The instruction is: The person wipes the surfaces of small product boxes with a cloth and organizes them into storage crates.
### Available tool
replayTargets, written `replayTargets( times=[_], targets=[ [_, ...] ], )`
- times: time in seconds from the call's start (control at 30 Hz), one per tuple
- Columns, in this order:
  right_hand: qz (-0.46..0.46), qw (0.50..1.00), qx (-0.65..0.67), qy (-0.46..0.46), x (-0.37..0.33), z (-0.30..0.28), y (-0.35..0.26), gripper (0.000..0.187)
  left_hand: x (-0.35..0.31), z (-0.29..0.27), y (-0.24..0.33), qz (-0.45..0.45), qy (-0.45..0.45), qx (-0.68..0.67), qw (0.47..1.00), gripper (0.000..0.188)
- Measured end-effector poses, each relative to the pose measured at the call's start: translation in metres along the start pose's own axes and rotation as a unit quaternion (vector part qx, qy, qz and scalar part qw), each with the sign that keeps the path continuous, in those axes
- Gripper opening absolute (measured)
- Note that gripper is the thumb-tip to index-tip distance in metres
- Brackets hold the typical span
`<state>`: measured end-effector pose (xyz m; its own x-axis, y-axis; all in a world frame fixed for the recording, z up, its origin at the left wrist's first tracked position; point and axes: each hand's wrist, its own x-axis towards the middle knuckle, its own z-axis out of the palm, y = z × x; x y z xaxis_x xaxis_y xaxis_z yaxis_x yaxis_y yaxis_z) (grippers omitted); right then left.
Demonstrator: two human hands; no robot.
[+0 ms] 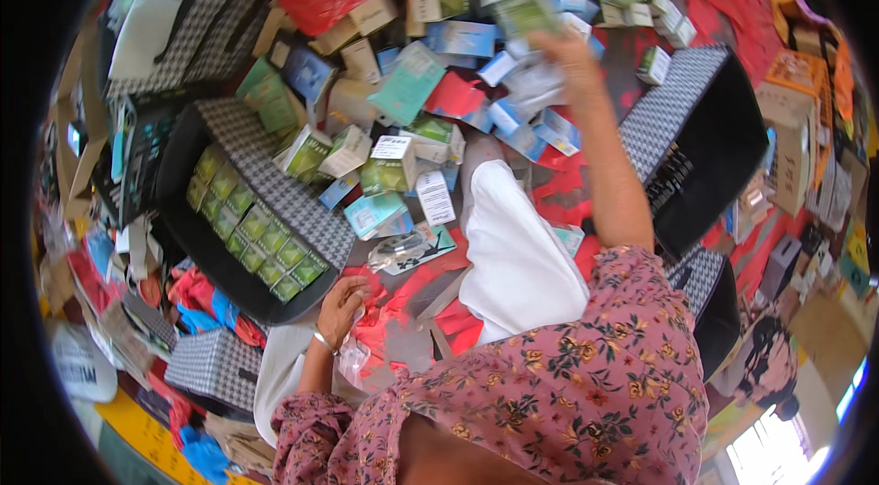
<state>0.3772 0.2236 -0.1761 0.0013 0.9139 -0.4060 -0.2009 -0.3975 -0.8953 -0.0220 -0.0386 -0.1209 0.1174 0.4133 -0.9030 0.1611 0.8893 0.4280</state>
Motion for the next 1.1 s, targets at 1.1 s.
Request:
replayTargets(
  times=[1.1],
  targets=[
    [0.191,0.957,0.210,0.058,0.019,-0.033,0.015,0.034,-0.004,-0.001,0.014,0.017,-0.001,0.018,1.000,0.031]
  ],
)
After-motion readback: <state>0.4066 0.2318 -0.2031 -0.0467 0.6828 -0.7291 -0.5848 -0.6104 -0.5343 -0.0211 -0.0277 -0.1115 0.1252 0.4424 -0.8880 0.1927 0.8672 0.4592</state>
